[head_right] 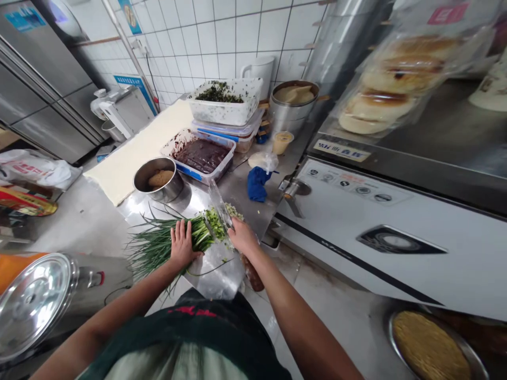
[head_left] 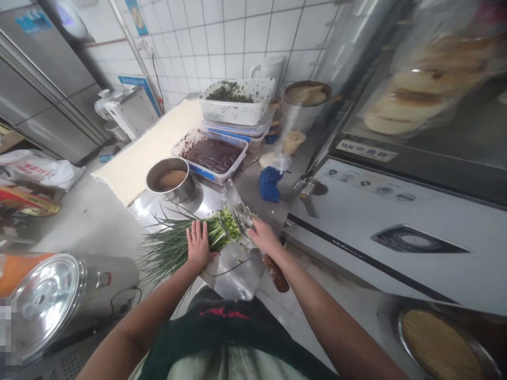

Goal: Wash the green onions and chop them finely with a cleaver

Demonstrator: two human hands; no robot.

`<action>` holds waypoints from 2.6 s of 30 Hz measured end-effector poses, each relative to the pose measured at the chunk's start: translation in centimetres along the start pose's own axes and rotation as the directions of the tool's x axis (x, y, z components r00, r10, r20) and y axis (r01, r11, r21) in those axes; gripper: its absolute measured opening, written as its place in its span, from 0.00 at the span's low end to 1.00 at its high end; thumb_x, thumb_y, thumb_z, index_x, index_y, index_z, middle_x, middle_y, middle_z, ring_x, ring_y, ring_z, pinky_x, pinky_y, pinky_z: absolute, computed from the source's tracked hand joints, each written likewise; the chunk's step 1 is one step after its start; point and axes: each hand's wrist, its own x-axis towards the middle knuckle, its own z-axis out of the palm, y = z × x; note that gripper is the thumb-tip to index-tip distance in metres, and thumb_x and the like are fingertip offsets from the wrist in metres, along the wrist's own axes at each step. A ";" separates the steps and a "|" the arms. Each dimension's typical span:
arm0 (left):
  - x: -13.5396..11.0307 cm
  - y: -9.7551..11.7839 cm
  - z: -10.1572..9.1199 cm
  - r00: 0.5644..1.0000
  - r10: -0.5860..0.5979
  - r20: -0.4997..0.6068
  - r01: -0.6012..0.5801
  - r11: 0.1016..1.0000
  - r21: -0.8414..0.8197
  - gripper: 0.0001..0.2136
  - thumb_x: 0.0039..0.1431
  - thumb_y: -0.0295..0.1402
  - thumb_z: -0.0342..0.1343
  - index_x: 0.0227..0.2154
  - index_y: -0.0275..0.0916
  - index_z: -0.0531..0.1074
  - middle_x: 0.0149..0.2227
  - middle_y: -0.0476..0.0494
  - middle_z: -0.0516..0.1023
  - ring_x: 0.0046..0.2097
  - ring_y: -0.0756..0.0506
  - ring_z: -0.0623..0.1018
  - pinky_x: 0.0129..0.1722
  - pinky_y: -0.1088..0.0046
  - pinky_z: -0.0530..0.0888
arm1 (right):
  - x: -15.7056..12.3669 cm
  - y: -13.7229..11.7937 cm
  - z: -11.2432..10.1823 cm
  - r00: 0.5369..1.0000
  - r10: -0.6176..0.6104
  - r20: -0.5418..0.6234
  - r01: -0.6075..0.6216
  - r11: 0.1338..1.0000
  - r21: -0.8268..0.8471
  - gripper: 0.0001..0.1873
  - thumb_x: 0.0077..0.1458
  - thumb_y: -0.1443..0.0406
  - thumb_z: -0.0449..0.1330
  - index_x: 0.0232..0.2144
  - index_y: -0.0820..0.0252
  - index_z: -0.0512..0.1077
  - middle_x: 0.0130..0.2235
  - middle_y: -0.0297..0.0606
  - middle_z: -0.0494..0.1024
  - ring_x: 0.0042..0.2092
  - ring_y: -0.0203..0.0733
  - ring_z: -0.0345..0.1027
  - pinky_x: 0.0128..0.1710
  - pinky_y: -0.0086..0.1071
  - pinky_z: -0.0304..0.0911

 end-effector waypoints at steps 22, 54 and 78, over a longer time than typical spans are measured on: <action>-0.9 -0.8 0.1 0.983 0.183 -0.025 -0.183 0.983 0.004 0.48 0.37 0.50 0.55 0.58 0.28 0.42 0.61 0.31 0.38 0.61 0.35 0.37 0.57 0.53 0.41 | -7.0 -3.1 3.4 0.992 0.103 0.069 -0.102 0.995 -0.018 0.18 0.51 0.70 0.44 0.45 0.62 0.61 0.46 0.43 0.66 0.43 0.40 0.62 0.41 0.29 0.55; 5.6 -2.0 1.9 0.993 0.054 0.106 -0.058 0.998 0.038 0.51 0.34 0.53 0.55 0.57 0.27 0.41 0.58 0.27 0.49 0.59 0.33 0.45 0.56 0.52 0.43 | -8.2 -2.4 4.3 0.826 0.472 0.308 -0.450 0.881 -0.143 0.20 0.55 0.60 0.41 0.41 0.58 0.69 0.35 0.45 0.76 0.40 0.47 0.68 0.34 0.32 0.57; 6.7 -1.5 2.6 0.837 0.467 0.285 -0.463 0.882 -0.085 0.42 0.28 0.51 0.60 0.47 0.30 0.58 0.40 0.36 0.64 0.42 0.39 0.62 0.44 0.62 0.58 | -3.1 -5.2 4.2 0.830 0.457 0.319 -0.407 0.888 -0.214 0.21 0.57 0.59 0.40 0.35 0.62 0.70 0.33 0.46 0.75 0.36 0.43 0.69 0.31 0.29 0.57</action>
